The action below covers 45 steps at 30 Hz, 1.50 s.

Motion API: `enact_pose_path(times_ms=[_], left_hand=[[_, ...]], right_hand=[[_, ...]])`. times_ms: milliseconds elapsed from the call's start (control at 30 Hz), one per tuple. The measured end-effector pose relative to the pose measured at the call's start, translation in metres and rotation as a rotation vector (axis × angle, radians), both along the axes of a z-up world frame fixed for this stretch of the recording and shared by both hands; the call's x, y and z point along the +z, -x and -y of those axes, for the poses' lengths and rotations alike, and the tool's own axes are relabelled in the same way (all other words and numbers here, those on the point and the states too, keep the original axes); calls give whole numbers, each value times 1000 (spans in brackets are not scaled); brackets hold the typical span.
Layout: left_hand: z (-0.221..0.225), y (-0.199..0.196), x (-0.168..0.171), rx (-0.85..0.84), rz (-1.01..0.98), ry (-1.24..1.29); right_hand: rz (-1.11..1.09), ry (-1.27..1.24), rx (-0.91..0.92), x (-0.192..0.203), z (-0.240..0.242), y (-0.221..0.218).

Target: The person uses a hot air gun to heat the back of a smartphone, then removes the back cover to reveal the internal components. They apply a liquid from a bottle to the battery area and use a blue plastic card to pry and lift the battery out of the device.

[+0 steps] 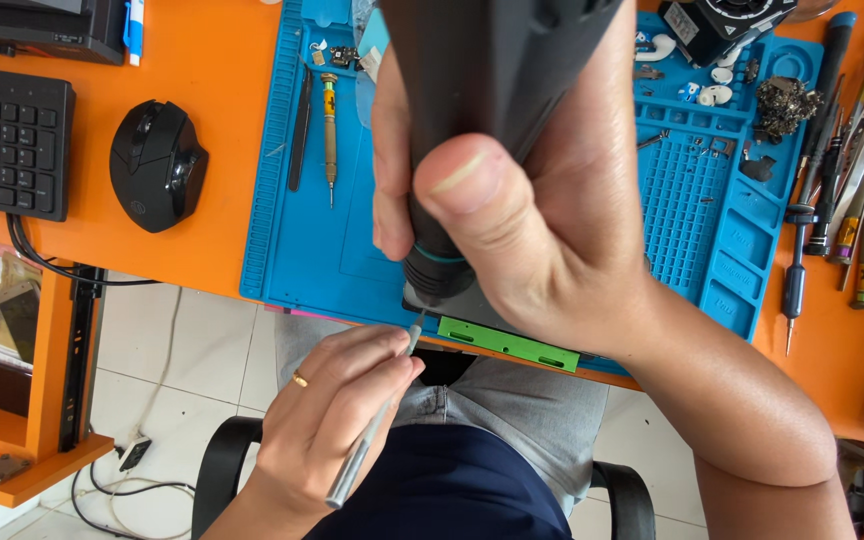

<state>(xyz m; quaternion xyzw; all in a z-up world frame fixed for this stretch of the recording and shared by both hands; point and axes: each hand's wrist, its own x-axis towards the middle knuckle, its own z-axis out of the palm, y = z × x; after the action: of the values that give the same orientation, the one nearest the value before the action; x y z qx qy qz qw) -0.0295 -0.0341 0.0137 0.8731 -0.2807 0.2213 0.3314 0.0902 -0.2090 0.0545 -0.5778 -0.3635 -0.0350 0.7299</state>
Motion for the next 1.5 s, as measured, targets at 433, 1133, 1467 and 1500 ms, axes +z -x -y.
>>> enact_pose_path(times_ms=[433, 1133, 1467, 1500], left_hand=[[-4, 4, -15, -7, 45, 97], [-7, 4, -25, -35, 88, 103], [-12, 6, -29, -100, 45, 26], [-12, 7, -33, -97, 75, 47]], right_hand=[[-7, 1, -13, 0, -1, 0], [13, 22, -51, 8, -5, 2], [16, 14, -42, 2, -4, 2], [30, 10, -39, 2, -4, 2]])
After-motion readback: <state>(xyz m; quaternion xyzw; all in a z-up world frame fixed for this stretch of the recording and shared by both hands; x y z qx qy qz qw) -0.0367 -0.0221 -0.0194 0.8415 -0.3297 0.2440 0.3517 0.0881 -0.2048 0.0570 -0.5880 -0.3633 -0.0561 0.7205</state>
